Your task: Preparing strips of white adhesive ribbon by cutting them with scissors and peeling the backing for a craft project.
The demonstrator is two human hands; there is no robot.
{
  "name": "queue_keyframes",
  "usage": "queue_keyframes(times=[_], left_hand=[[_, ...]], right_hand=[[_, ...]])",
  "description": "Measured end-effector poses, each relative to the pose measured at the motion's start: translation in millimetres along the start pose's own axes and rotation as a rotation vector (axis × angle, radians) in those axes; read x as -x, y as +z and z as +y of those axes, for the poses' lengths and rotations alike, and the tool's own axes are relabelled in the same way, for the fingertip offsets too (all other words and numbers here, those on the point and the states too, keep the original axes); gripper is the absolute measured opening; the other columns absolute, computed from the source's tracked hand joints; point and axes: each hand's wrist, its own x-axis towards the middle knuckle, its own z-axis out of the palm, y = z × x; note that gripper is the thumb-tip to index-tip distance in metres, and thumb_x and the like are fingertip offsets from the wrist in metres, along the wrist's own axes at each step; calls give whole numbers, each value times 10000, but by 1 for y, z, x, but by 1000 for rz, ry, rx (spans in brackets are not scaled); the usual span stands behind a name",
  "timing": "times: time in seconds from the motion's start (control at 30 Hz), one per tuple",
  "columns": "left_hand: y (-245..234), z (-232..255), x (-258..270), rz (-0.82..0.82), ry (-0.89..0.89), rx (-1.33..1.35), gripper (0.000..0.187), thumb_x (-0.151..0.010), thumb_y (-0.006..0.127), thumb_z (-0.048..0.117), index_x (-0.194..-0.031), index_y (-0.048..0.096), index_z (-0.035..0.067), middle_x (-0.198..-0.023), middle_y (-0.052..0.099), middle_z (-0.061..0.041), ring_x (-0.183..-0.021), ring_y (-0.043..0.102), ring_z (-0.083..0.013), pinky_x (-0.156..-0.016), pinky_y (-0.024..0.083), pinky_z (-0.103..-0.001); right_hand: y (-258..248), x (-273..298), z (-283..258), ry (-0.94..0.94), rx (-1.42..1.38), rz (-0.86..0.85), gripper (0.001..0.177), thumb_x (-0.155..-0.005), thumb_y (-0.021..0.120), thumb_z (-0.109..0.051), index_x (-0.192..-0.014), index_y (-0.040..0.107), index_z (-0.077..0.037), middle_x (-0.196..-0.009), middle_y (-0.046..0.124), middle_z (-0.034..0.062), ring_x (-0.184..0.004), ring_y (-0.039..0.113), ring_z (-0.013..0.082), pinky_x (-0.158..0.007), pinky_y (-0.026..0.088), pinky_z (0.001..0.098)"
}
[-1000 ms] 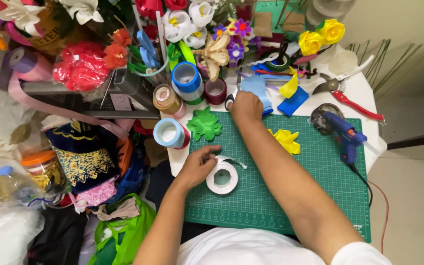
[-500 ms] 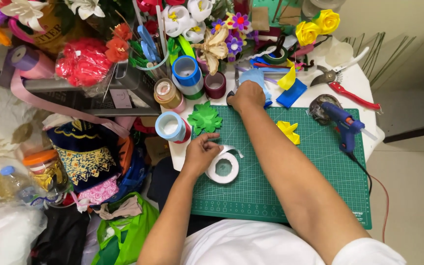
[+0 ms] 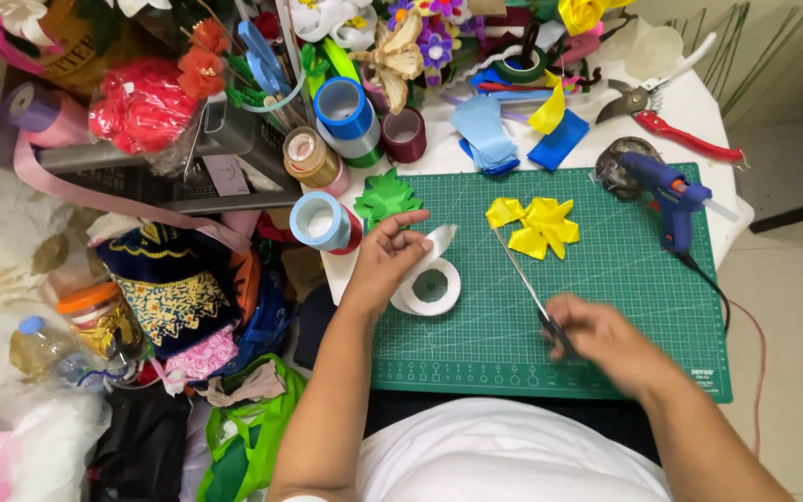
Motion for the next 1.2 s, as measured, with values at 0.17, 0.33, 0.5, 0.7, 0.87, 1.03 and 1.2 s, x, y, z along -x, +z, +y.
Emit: queue_keyframes(times=[0.17,0.33,0.5,0.7,0.87,1.03,1.2], left_hand=[[11,25,9,-121,-22,-34,463,-896,760,43,-1342,638,55,-916,726,-18,-816,677,-82,-784,551,-230],[25,30,12,-111,-76,-14,509,-866,791,61,-1347,624,52,-899,766,-38,-804,716,-107,-734,592,-252],[37,49,25,-215,-126,14,527,-877,792,104,-1369,610,56,-839,748,25,-671,631,-29,-570,483,-170],[48,55,35,-296,-143,91,552,-893,782,104,-1404,582,44,-856,740,22,-661,644,-40,-552,489,-182],[60,48,43,-274,-145,77,580,-879,787,88,-1418,576,56,-861,750,7,-778,698,-70,-688,533,-194],[72,57,50,-147,-156,-12,729,-814,810,74,-1466,487,48,-840,772,-92,-723,754,-185,-663,599,-277],[72,57,48,-159,-137,-63,860,-794,816,95,-1541,391,56,-848,783,-136,-696,747,-180,-669,600,-313]], right_hand=[[31,46,-8,301,-316,-60,425,-816,745,-69,-1175,720,157,-1009,748,275,-855,688,303,-698,562,375],[38,44,24,320,-557,-215,388,-742,789,95,-1105,668,156,-1073,678,255,-852,635,229,-672,527,245],[55,40,25,149,-379,-139,482,-725,881,-403,-872,721,27,-803,645,93,-639,526,136,-532,317,214],[61,41,12,145,-266,-247,387,-876,736,-353,-1033,685,-3,-867,619,56,-801,551,167,-796,460,305],[64,40,-2,46,-274,-279,595,-748,873,-465,-1053,660,0,-907,606,50,-795,522,157,-765,412,277],[60,39,-1,21,-233,-236,513,-747,860,-396,-1024,670,-8,-932,578,57,-802,509,154,-783,415,274],[56,36,2,-38,-113,-208,155,-742,778,-84,-836,654,-85,-994,631,86,-746,550,162,-735,477,297]])
